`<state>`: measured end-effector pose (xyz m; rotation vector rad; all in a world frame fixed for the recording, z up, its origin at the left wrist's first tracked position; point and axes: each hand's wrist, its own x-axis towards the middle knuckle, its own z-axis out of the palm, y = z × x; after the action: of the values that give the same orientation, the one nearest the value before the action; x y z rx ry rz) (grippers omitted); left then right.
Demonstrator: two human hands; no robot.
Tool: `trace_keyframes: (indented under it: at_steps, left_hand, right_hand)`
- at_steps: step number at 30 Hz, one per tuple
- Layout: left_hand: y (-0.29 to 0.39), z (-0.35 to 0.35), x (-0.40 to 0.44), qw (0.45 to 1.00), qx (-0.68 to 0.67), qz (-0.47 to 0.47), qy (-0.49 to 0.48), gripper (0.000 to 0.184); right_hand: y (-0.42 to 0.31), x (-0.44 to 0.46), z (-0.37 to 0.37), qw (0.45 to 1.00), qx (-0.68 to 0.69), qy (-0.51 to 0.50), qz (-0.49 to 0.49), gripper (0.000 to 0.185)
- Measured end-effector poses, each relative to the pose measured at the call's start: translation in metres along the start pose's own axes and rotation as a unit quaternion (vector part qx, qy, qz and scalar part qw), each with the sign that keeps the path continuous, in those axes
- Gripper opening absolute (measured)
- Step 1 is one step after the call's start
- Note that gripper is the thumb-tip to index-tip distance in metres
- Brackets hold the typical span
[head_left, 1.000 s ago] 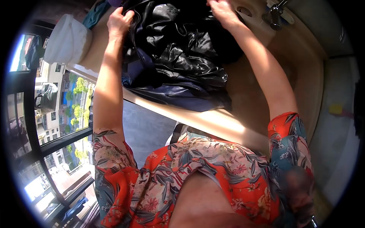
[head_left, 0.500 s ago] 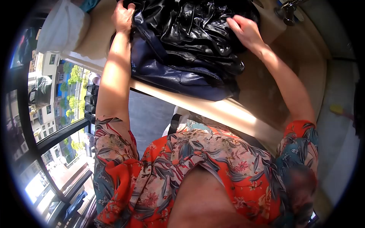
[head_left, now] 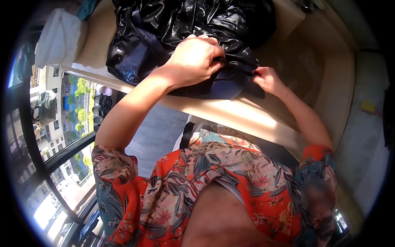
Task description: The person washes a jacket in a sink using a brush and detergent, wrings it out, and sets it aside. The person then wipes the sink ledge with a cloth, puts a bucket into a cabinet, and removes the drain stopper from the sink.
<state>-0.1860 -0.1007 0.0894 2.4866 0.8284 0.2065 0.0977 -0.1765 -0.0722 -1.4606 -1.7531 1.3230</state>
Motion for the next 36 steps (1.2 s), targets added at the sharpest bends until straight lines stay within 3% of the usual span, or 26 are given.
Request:
trace_keyframes:
  at_steps: [1,2,4,6,8,9,10,12,14,15,16,17,18,19,20,22,23,24,26,27,28,29,30,32,34,36]
  left_hand:
    - [-0.011,0.002,-0.002,0.994,-0.077,0.013,0.071,0.024]
    - [-0.013,-0.008,-0.006,0.981,-0.173,-0.048,0.069,0.014]
    - [-0.025,-0.031,-0.010,0.847,-0.486,-0.125,0.178,0.020]
    - [-0.026,-0.068,-0.013,0.762,-0.566,-0.131,0.286,0.016]
    - [-0.083,-0.082,-0.010,0.743,-0.426,-0.202,0.475,0.017]
    - [-0.117,-0.081,-0.018,0.789,-0.449,-0.118,0.402,0.020]
    - [-0.114,-0.077,-0.014,0.723,-0.540,-0.140,0.407,0.013]
    - [-0.170,-0.046,-0.026,0.776,-0.490,-0.257,0.303,0.013]
    - [-0.165,-0.028,-0.024,0.718,-0.554,-0.278,0.317,0.014]
    - [-0.147,-0.028,-0.018,0.698,-0.569,-0.286,0.327,0.014]
    - [-0.129,-0.028,-0.012,0.677,-0.584,-0.294,0.339,0.015]
    - [-0.109,-0.034,-0.010,0.659,-0.592,-0.303,0.351,0.014]
    - [-0.091,-0.040,-0.009,0.643,-0.600,-0.313,0.360,0.012]
    - [-0.131,-0.021,-0.013,0.687,-0.606,-0.263,0.304,0.009]
    - [-0.114,-0.023,-0.013,0.672,-0.618,-0.261,0.314,0.008]
    - [-0.096,-0.030,-0.007,0.685,-0.605,-0.277,0.297,0.010]
    - [-0.104,-0.023,-0.004,0.739,-0.541,-0.260,0.307,0.010]
    - [-0.116,-0.012,0.000,0.787,-0.473,-0.242,0.315,0.011]
    - [-0.124,-0.001,0.005,0.761,-0.533,-0.226,0.293,0.014]
    - [-0.129,0.004,0.006,0.756,-0.540,-0.221,0.297,0.015]
    - [-0.135,0.007,0.008,0.750,-0.547,-0.215,0.303,0.015]
    - [-0.136,0.010,0.009,0.736,-0.565,-0.207,0.309,0.018]
    - [-0.131,0.009,0.008,0.739,-0.560,-0.217,0.305,0.018]
    - [-0.114,-0.002,0.006,0.751,-0.541,-0.241,0.292,0.018]
    - [-0.103,-0.003,0.011,0.753,-0.534,-0.224,0.314,0.015]
    - [-0.103,-0.001,0.015,0.740,-0.552,-0.217,0.317,0.013]
  right_hand:
    - [-0.025,0.005,-0.026,0.994,-0.075,0.003,0.081,0.008]
    - [-0.031,0.010,-0.045,0.988,-0.118,0.102,0.007,0.007]
    - [-0.108,0.026,-0.086,0.986,0.089,0.138,-0.031,0.009]
    - [-0.178,0.055,-0.118,0.966,-0.028,0.182,-0.181,0.006]
    - [-0.211,0.123,-0.118,0.911,-0.193,0.272,-0.241,0.012]
    - [-0.234,0.142,-0.104,0.905,-0.235,0.267,-0.235,0.017]
    - [-0.255,0.161,-0.089,0.896,-0.275,0.261,-0.230,0.022]
    - [-0.239,0.222,-0.072,0.873,-0.338,0.234,-0.264,0.029]
    - [-0.191,0.254,-0.023,0.942,-0.248,0.157,-0.164,0.033]
    - [-0.159,0.262,0.028,0.908,-0.260,0.255,-0.207,0.017]
    - [-0.165,0.239,0.048,0.926,-0.186,0.221,-0.242,0.009]
    - [-0.170,0.215,0.068,0.938,-0.110,0.183,-0.273,0.019]
    - [-0.179,0.195,0.079,0.917,-0.149,0.219,-0.298,0.025]
    - [-0.172,0.198,0.077,0.883,-0.196,0.219,-0.366,0.027]
    - [-0.161,0.201,0.069,0.842,-0.241,0.216,-0.431,0.028]
    - [-0.152,0.231,-0.002,0.900,-0.269,0.100,-0.328,0.020]
    - [-0.126,0.272,-0.042,0.982,-0.142,0.091,-0.083,0.016]
    - [-0.119,0.263,-0.077,0.890,-0.348,0.208,-0.208,0.016]
    - [-0.137,0.256,-0.105,0.896,-0.407,0.171,-0.045,0.016]
    - [-0.142,0.251,-0.086,0.925,-0.305,0.223,-0.045,0.015]
    - [-0.146,0.247,-0.068,0.939,-0.197,0.275,-0.057,0.015]
    - [-0.151,0.236,-0.023,0.951,-0.059,0.256,-0.165,0.011]
    - [-0.191,0.190,0.018,0.968,-0.089,0.171,-0.163,0.009]
    - [-0.195,0.156,0.054,0.944,-0.095,0.100,-0.300,0.009]
    - [-0.174,0.180,0.017,0.894,-0.248,0.075,-0.366,0.012]
    - [-0.141,0.223,-0.041,0.876,-0.353,0.169,-0.282,0.019]
